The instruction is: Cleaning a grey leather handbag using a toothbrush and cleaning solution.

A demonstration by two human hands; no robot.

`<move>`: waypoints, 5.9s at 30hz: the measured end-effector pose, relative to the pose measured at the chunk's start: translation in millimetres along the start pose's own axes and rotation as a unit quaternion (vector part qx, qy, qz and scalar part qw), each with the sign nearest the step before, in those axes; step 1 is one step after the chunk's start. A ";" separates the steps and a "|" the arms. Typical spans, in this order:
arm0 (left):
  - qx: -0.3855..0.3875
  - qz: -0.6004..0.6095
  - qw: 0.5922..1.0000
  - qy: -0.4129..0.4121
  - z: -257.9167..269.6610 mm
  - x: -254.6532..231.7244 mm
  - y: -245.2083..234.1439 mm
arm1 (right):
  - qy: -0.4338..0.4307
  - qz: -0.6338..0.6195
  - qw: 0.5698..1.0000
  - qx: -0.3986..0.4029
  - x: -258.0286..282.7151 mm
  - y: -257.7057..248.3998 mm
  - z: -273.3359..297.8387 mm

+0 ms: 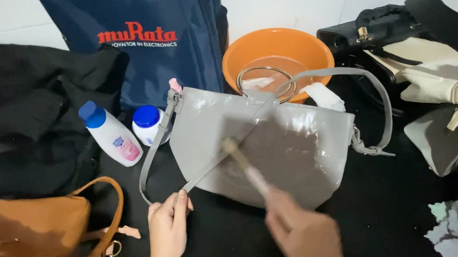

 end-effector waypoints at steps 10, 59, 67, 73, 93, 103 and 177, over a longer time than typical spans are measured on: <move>0.010 0.011 1.000 -0.007 -2.1 2.0 -0.8 | 0.021 -0.014 1.000 0.009 14.3 0.4 5.6; 0.051 0.072 0.996 -0.003 -0.6 2.2 -5.5 | 0.144 -0.064 0.987 0.026 16.3 -22.3 -4.4; 0.050 0.076 0.996 -0.005 -1.7 5.4 -4.0 | 0.074 -0.033 0.992 0.099 -3.3 -4.9 -7.0; 0.053 0.059 0.997 -0.007 -1.4 5.3 -2.3 | 0.034 -0.035 0.995 0.088 14.0 -13.8 -11.2; -0.006 0.028 0.997 -0.070 0.5 15.0 -2.7 | 0.098 -0.035 0.989 -0.109 -51.0 -48.8 -31.5; -0.034 0.054 0.997 -0.039 -31.1 27.0 -5.0 | 0.023 -0.054 0.949 -0.310 -92.0 -30.1 10.7; 0.036 0.106 0.994 -0.003 -25.6 7.3 -11.5 | -0.124 -0.028 0.986 -0.104 18.9 -13.3 -22.0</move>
Point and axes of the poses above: each hand's wrist, its own z-axis away from the middle knuckle, its own y-axis out of the palm, x = y × z, the point moved 8 cm from there along -z, towards the middle knuckle, and after that the axes turned 7 degrees about z, right-handed, at the moved point
